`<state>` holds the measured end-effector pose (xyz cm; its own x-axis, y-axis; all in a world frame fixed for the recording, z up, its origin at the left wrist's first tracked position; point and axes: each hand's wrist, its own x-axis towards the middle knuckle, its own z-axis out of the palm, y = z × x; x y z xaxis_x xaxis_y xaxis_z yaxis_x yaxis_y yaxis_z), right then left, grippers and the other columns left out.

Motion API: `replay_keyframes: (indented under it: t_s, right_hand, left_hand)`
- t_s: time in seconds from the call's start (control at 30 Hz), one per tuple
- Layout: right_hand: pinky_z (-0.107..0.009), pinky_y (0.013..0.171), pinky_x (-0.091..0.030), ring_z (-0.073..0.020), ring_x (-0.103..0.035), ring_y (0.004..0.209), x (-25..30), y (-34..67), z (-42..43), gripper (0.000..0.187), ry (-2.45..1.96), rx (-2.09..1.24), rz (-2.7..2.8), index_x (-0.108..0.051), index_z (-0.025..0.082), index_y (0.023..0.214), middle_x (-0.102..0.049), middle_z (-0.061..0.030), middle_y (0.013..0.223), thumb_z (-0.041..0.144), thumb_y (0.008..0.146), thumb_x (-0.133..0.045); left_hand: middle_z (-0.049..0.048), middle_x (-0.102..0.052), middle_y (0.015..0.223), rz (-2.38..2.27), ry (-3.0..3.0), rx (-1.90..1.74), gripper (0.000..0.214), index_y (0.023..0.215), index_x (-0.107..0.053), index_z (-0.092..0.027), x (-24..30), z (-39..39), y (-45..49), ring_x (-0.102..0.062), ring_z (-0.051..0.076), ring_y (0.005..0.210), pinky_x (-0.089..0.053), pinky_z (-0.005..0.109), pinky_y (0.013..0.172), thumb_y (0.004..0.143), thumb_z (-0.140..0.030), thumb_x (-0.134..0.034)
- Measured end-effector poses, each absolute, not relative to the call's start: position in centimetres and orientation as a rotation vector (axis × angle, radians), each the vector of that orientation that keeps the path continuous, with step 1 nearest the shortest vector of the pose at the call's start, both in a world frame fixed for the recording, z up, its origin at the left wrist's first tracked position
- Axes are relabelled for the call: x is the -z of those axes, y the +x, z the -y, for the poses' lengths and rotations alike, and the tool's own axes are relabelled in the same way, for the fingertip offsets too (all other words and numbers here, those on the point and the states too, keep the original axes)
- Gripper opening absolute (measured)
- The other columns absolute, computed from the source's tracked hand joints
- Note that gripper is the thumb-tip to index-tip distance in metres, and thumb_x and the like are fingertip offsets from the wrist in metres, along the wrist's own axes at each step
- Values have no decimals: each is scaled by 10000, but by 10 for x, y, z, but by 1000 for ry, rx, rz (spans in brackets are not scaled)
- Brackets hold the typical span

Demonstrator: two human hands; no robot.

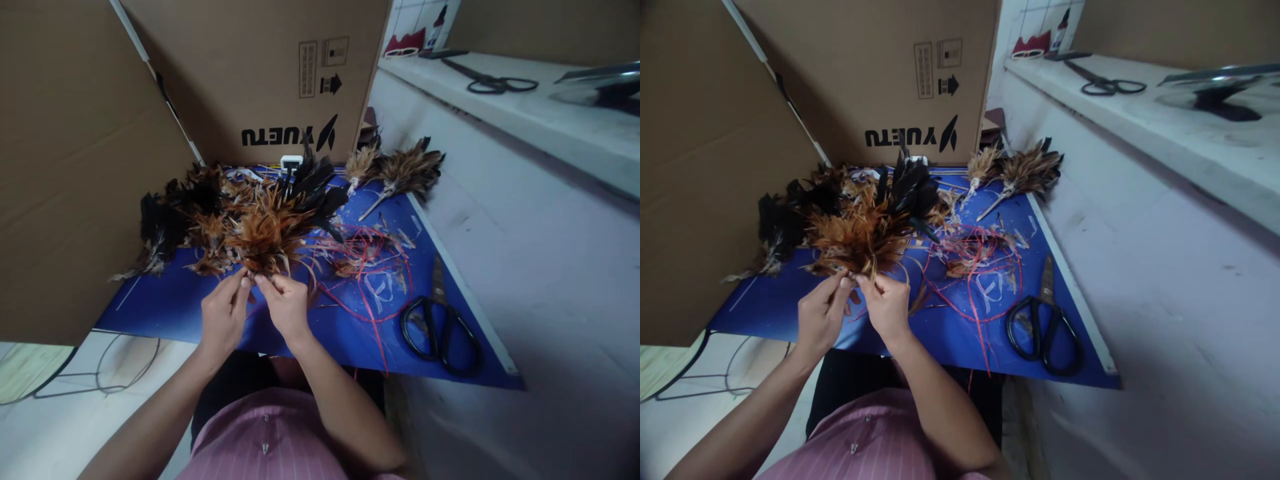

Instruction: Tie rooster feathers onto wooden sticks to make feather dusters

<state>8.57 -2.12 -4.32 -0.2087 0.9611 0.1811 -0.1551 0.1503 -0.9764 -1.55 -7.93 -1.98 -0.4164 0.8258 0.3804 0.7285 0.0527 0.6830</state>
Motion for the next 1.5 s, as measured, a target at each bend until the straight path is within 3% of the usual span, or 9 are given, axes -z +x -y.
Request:
replay_keyframes:
  t_s: [0.17,0.3,0.47,0.67,0.87,1.07,1.27,1.5]
  right_hand:
    - [-201,478,-312,-67,-328,496,47,87,22,424,-863,-1268,1351,-509,158,485,-372,52,472,420,803,-608]
    - [-203,471,-304,-60,-313,480,50,89,23,454,-841,-1232,1358,-474,159,460,-341,58,463,418,805,-616]
    - [-209,507,-397,-89,-492,504,49,92,26,360,-772,-1263,1356,-622,151,549,-584,4,527,386,821,-603]
    - [-206,513,-429,-88,-516,480,46,97,27,335,-707,-1196,1440,-671,171,581,-628,1,530,350,849,-580]
    - [-212,541,-432,-96,-525,505,48,97,25,306,-692,-1091,1508,-692,178,617,-624,3,544,338,855,-584]
    - [-241,593,-428,-143,-618,580,47,90,22,222,-935,-874,1739,-685,199,627,-702,-32,628,263,826,-611]
    - [-259,659,-428,-176,-660,673,45,71,20,167,-1041,-659,1842,-679,206,665,-728,-59,709,189,805,-590]
    - [-256,607,-390,-166,-643,608,40,53,21,210,-1076,-651,1977,-656,186,674,-716,-74,681,187,845,-533]
  left_hand:
    - [69,-709,855,-1789,1016,-1521,401,978,-715,-129,14,76,-18,-661,203,732,-567,299,574,749,-456,-680]
    - [36,-665,731,-1635,809,-1529,361,860,-701,-126,7,71,-21,-639,176,670,-563,282,530,660,-417,-773]
    - [11,-642,716,-1490,713,-1358,352,812,-650,-149,-14,70,-28,-628,155,635,-575,301,534,577,-323,-846]
    - [90,-657,729,-1349,867,-981,262,794,-686,-109,-29,66,-45,-594,138,621,-491,226,516,694,-334,-776]
    - [33,-526,584,-1360,953,-846,307,684,-631,-125,-29,64,-51,-439,94,513,-323,202,435,757,-416,-700]
    - [-12,-461,506,-1593,1195,-993,411,620,-572,-138,-8,65,-48,-349,73,455,-245,197,415,742,-521,-657]
    - [-14,-473,526,-1810,1336,-1201,348,643,-585,-147,15,68,-55,-387,94,500,-317,208,466,766,-470,-624]
    - [-10,-518,540,-1901,1217,-1354,350,772,-636,-139,27,63,-61,-426,115,506,-331,208,445,724,-486,-636]
